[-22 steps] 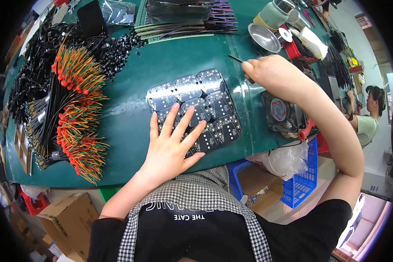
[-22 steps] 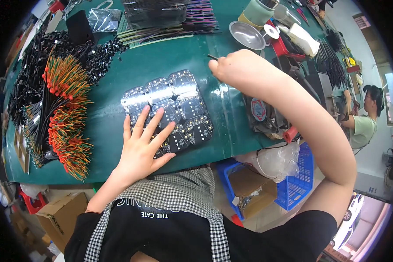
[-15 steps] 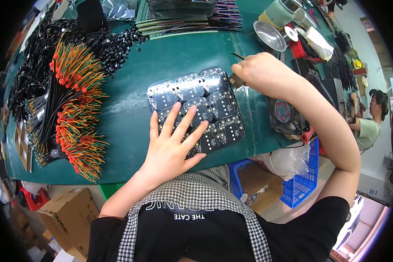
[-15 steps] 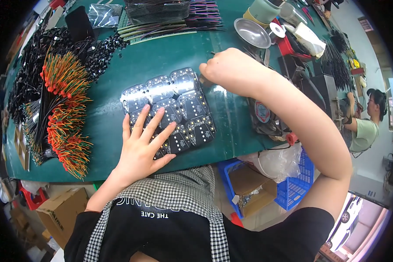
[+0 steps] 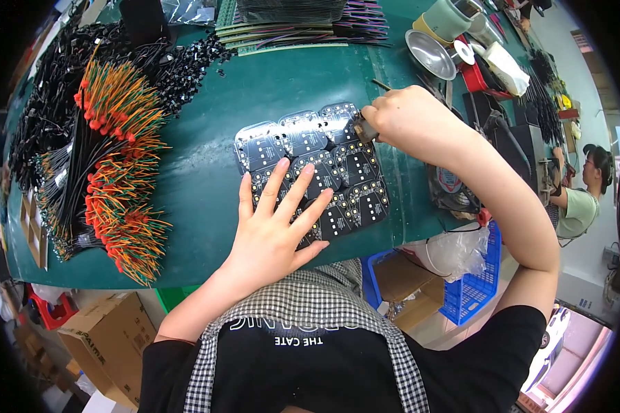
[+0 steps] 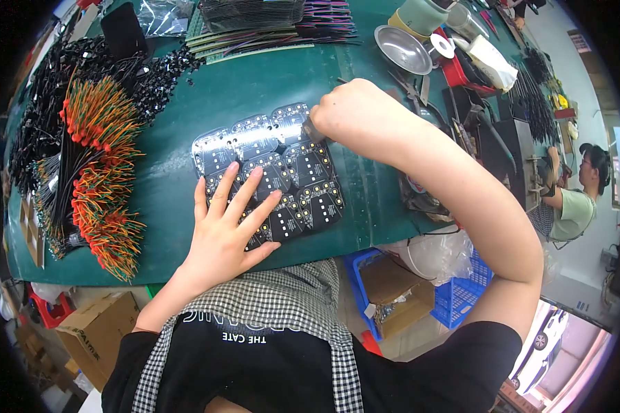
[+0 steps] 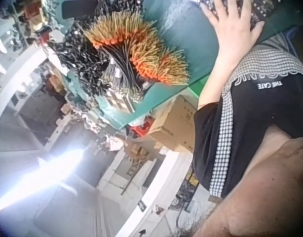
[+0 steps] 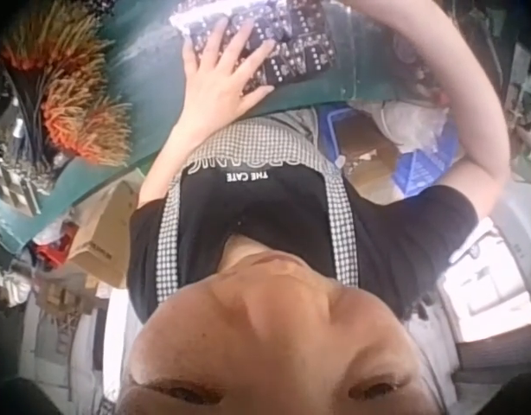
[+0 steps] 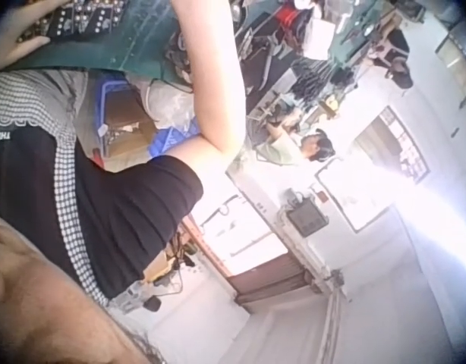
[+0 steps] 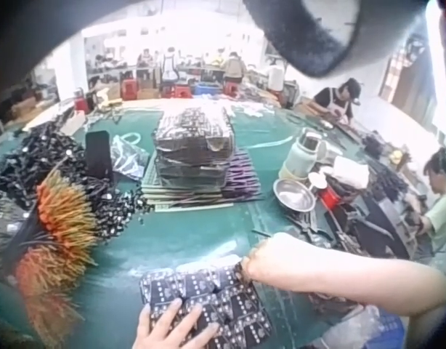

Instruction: The person solders wires to LED circuit boards at a workstation using a soldering iron.

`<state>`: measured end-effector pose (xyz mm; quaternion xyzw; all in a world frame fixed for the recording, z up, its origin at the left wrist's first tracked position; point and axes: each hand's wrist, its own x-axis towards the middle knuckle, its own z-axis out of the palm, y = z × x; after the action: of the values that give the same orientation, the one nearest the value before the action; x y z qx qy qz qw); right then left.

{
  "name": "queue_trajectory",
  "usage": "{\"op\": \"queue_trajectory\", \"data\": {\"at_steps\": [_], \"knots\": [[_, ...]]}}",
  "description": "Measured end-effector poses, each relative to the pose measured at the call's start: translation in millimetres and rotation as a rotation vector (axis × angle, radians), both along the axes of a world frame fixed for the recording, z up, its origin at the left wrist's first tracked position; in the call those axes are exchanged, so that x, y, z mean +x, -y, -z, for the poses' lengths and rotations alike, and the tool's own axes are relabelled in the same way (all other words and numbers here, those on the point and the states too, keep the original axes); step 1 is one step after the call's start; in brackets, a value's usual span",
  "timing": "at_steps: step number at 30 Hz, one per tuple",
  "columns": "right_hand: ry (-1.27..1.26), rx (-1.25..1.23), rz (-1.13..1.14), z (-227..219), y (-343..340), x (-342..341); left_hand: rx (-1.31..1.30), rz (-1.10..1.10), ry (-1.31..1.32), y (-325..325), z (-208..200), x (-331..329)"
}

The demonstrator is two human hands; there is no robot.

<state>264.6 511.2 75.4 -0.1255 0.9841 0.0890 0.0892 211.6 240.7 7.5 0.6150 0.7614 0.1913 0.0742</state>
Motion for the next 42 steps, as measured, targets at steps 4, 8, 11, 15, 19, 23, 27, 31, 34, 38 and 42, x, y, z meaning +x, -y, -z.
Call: {"op": "queue_trajectory", "data": {"at_steps": [4, 8, 11, 15, 19, 23, 27, 31, 34, 38, 42], "knots": [[-0.022, -0.074, 0.111, -0.5, -1.0, 13.7, -0.005, 0.01, -0.022, -1.2, -2.8, 1.6], [-0.393, -0.295, 0.33, -59.5, 3.4, 44.1, -0.024, 0.016, -0.056, 3.9, -6.0, 0.3], [-0.434, -0.32, 0.632, -89.0, -0.2, 95.0, 0.004, 0.027, -0.062, 1.0, -8.9, 1.1], [-0.693, -0.417, 0.932, -81.1, -5.8, 166.5, -0.019, -0.055, -0.096, 14.9, -18.4, -2.9], [-0.489, -0.03, 1.266, -20.2, -35.3, 229.6, 0.102, -0.214, -0.086, 46.5, -11.8, -19.7], [-0.502, 0.151, 1.376, 50.6, -65.8, 280.0, 0.207, -0.292, -0.066, 67.1, -11.4, -36.0], [-0.709, -0.797, 1.586, 88.5, -90.7, 294.2, 0.371, -0.47, -0.19, 111.5, -19.0, -39.6], [-0.97, -1.714, 1.519, 130.0, -109.5, 362.1, 0.704, -0.628, -0.344, 143.4, -27.5, -62.2], [-1.198, -2.008, 1.398, 113.3, -98.3, 338.5, 0.757, -0.874, -0.41, 172.6, -38.9, -92.6], [-0.925, -2.547, 0.805, 94.0, -113.5, 345.9, 0.668, -0.809, -0.237, 176.9, -58.4, -135.0], [-0.962, -2.5, 0.697, 53.9, -74.5, 338.4, 0.515, -0.487, -0.221, 138.7, -57.9, -158.5]]}}
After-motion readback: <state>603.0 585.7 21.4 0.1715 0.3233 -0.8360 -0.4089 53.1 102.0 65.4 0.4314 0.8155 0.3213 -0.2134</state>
